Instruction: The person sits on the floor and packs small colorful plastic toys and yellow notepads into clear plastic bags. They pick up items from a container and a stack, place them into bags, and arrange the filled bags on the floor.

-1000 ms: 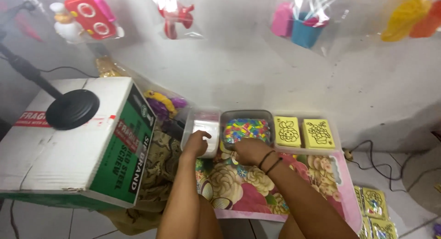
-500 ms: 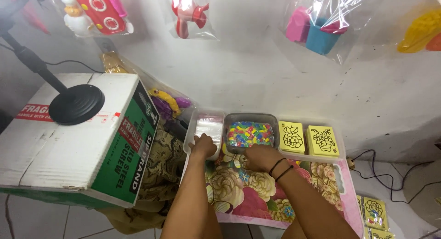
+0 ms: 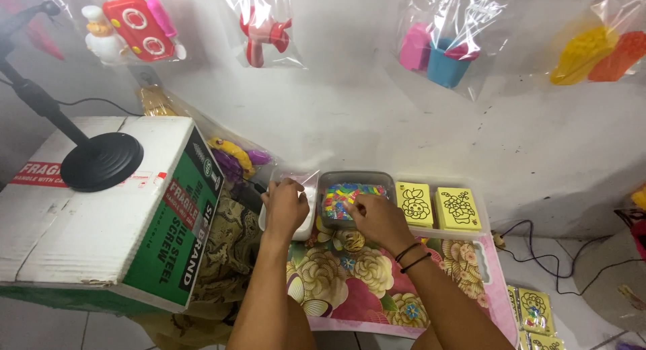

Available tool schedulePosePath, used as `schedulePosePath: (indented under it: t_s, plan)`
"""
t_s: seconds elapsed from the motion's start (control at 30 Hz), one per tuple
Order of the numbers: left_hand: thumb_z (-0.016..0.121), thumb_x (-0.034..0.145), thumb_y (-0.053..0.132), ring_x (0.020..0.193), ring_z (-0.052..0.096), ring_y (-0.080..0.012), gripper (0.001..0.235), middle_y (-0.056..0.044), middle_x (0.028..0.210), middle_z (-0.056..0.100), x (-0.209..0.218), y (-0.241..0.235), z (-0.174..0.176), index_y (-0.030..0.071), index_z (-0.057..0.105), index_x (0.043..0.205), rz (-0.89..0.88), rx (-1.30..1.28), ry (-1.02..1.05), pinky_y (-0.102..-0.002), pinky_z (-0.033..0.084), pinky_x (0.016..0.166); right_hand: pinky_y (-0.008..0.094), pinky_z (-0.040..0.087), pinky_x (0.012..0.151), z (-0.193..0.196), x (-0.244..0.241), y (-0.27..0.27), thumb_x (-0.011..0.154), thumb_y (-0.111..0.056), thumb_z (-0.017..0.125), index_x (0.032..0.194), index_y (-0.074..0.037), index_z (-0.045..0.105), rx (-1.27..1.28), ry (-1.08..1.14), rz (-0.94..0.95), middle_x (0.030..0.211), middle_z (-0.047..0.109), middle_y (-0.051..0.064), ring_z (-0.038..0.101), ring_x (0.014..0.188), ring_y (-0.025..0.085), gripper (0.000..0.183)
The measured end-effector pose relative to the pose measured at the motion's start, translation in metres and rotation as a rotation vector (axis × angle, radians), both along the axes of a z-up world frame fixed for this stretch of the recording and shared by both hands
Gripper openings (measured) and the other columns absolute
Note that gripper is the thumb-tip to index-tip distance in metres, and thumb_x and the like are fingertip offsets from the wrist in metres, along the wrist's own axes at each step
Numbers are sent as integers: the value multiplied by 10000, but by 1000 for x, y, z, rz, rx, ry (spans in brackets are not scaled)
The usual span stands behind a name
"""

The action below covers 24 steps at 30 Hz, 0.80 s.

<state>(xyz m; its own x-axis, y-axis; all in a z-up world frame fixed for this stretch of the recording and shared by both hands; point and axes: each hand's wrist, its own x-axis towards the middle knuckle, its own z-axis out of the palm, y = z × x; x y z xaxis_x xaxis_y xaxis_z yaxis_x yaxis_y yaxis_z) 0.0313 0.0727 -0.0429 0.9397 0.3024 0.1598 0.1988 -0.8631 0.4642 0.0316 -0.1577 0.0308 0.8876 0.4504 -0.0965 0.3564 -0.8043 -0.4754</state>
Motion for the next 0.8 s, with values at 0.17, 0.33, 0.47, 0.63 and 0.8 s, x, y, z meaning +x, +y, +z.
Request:
schedulePosePath:
  t_s: [0.17,0.33,0.47,0.63,0.8]
  plan:
    - [630,866,121,1250,519,-382,265,-93,1172,692,-42,-41,68,92,753,1099,-305,148,-148,-597,392,1036,432,543,852,-59,31,-12,909,-700,568,1060,-190,780,571,235,-279,900,727,108,712,783,258,573]
    - [616,859,147,1204,535,-303,178,-21,1051,703,-37,-74,46,136,768,950,-442,330,-332,-535,420,988,348,599,713,-55,36,-19,878,-452,738,1073,-51,771,968,266,-387,929,713,147,692,825,221,448]
    - [650,855,222,1198,529,-281,94,29,1103,677,-45,-89,48,196,741,866,-469,187,-497,-496,395,972,243,577,711,-35,28,-24,892,-199,751,968,-54,780,1096,232,-381,834,721,85,636,764,100,166]
    - [640,955,335,1259,521,-416,264,-105,1283,591,-48,-85,66,147,597,1136,-305,-347,-411,-623,416,997,294,589,672,-29,30,-36,897,-159,767,956,-24,775,1149,266,-285,793,724,92,663,716,139,148]
    - [706,929,423,1383,489,-448,573,-202,1379,620,-41,-81,60,133,515,1384,-259,-834,-202,-601,414,1080,310,554,700,-10,22,-38,862,-102,783,959,6,769,1075,315,-160,812,716,86,652,755,156,146]
